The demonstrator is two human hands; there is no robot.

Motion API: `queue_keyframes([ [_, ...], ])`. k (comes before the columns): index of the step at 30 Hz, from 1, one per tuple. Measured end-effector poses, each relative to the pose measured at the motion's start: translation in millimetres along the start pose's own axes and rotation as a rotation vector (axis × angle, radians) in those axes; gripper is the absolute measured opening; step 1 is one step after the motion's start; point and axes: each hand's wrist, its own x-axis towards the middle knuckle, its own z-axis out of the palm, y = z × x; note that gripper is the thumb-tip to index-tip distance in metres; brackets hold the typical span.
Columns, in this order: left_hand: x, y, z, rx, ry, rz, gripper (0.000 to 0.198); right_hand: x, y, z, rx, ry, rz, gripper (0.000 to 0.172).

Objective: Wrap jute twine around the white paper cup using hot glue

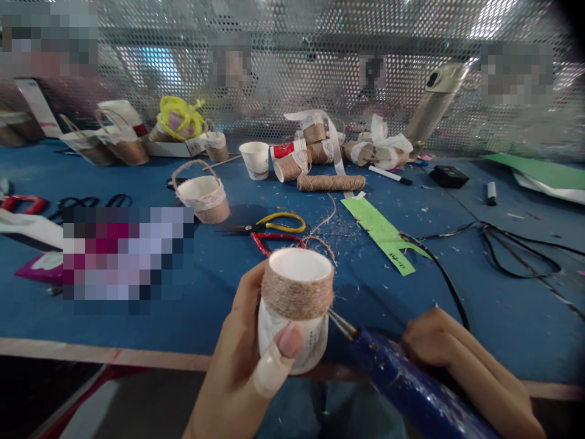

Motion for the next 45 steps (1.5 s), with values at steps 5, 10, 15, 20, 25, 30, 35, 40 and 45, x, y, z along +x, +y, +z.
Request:
queue_keyframes([
  [5,0.3,0.5,-1.4,-0.002,-0.028,-0.003,0.053,-2.0,-0.3,2.7,-0.034,0.015,-0.012,0.028],
  [10,-0.5,3.0,1.4,-0.023,-0.025,-0.013,0.046,-4.3,-2.4,6.1,-0.024,0.034,-0.005,0.029],
  [15,-1.0,2.5,3.3,-0.035,0.000,-0.016,0.044,-5.4,-4.6,6.1,-0.026,0.020,0.012,0.028],
  [20,-0.3,1.0,1.2,-0.045,-0.024,-0.003,0.044,-4.6,-2.1,5.7,-0.036,0.035,0.012,0.028],
  [25,-0.2,0.5,0.4,0.002,0.021,-0.009,0.051,-2.6,1.0,3.5,-0.024,0.028,-0.016,0.027],
  [30,-1.1,-0.8,0.7,0.007,0.006,0.000,0.047,-3.4,1.1,4.1,-0.003,0.025,-0.009,0.026],
  [35,-0.8,-0.2,0.5,-0.004,0.000,-0.013,0.048,-3.8,1.0,4.8,-0.021,0.029,-0.016,0.028],
  [40,-1.2,1.7,0.3,-0.010,-0.012,-0.035,0.051,-2.5,0.9,2.9,-0.028,0.019,-0.022,0.027],
  [45,-0.7,2.6,1.0,-0.014,-0.001,-0.039,0.050,-3.4,1.5,1.8,-0.023,0.014,-0.015,0.026],
])
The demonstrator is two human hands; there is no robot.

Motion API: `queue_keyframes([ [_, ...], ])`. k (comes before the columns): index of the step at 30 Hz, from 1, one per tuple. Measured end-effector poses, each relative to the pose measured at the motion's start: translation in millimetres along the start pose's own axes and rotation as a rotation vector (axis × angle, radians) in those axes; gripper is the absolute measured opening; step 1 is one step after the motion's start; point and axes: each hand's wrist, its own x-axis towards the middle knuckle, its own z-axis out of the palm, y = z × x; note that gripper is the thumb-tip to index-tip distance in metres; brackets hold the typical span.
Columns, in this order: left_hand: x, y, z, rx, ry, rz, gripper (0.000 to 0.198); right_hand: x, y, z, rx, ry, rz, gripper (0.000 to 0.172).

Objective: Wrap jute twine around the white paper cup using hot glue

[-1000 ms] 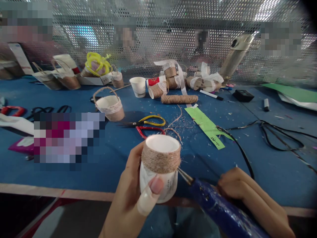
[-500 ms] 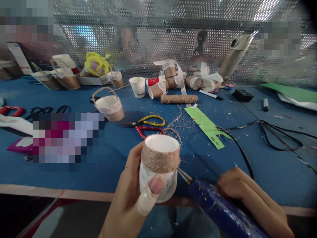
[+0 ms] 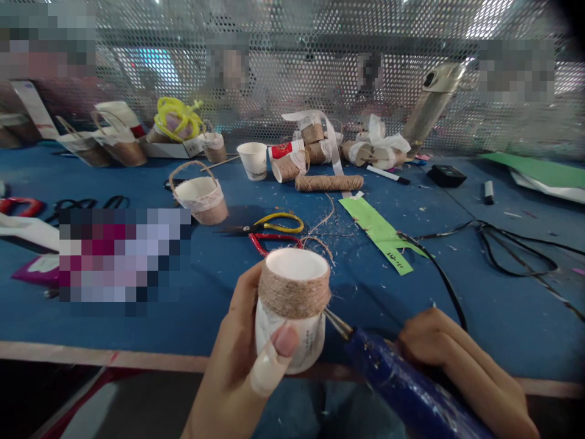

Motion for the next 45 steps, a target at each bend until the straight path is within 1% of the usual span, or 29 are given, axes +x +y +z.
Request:
queue_keyframes([
  [4,1,0,0.2,0.024,0.014,0.010,0.054,-1,1,-1,0.000,-0.009,-0.001,0.027],
  [7,1,-1,0.7,0.018,0.028,0.017,0.052,-1,0,-1,0.007,-0.024,-0.005,0.026],
  [16,-1,-2,-0.9,0.005,-0.002,-0.007,0.052,-5,-3,0,0.006,-0.024,0.020,0.025],
  [22,0,-3,-1.1,0.010,0.005,0.014,0.050,-2,-5,-1,-0.014,-0.032,0.019,0.027],
  [28,0,-2,-1.3,0.010,-0.022,0.029,0.050,-2,-7,-1,-0.007,-0.041,0.036,0.025],
  [32,0,-3,-0.3,0.032,0.016,0.027,0.050,-2,-6,-2,-0.009,-0.044,0.025,0.025],
  [37,-1,-4,1.5,0.039,0.021,0.035,0.052,-2,-7,-2,-0.029,-0.040,0.027,0.026],
  [41,-3,-3,6.7,0.047,0.073,0.070,0.046,-2,-9,0,-0.014,-0.030,0.043,0.026],
  [45,-3,-3,8.3,0.056,0.081,0.104,0.041,-1,-11,1,-0.036,-0.019,0.043,0.027],
])
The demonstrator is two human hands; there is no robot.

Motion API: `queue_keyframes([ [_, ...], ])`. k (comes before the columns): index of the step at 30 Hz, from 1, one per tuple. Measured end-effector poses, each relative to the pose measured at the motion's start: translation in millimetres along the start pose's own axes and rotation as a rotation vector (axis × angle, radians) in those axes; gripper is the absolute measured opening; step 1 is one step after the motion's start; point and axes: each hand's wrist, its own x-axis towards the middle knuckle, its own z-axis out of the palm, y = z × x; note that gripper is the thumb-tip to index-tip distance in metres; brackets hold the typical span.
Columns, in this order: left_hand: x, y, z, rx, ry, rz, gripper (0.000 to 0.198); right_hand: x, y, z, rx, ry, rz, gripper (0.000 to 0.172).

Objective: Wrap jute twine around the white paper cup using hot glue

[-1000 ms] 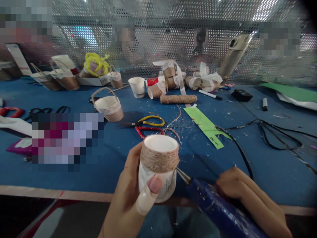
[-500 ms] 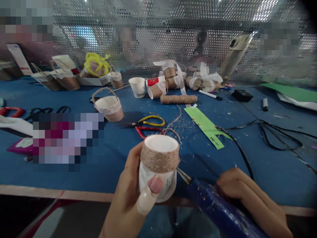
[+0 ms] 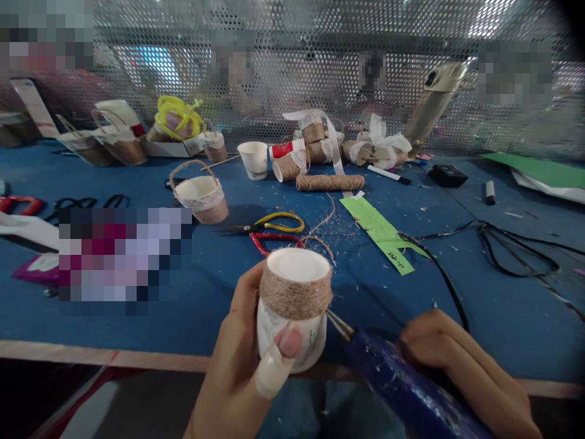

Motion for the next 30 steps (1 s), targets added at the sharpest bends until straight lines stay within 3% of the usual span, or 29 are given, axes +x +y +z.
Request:
queue_keyframes([
  [23,3.0,-2.7,-9.1,-0.003,-0.088,-0.049,0.055,0.3,-6.9,3.3,-0.004,0.047,0.037,0.029],
  [30,1.9,1.4,-6.1,-0.013,-0.074,-0.050,0.047,0.4,-8.8,3.6,0.012,0.045,0.054,0.027],
])
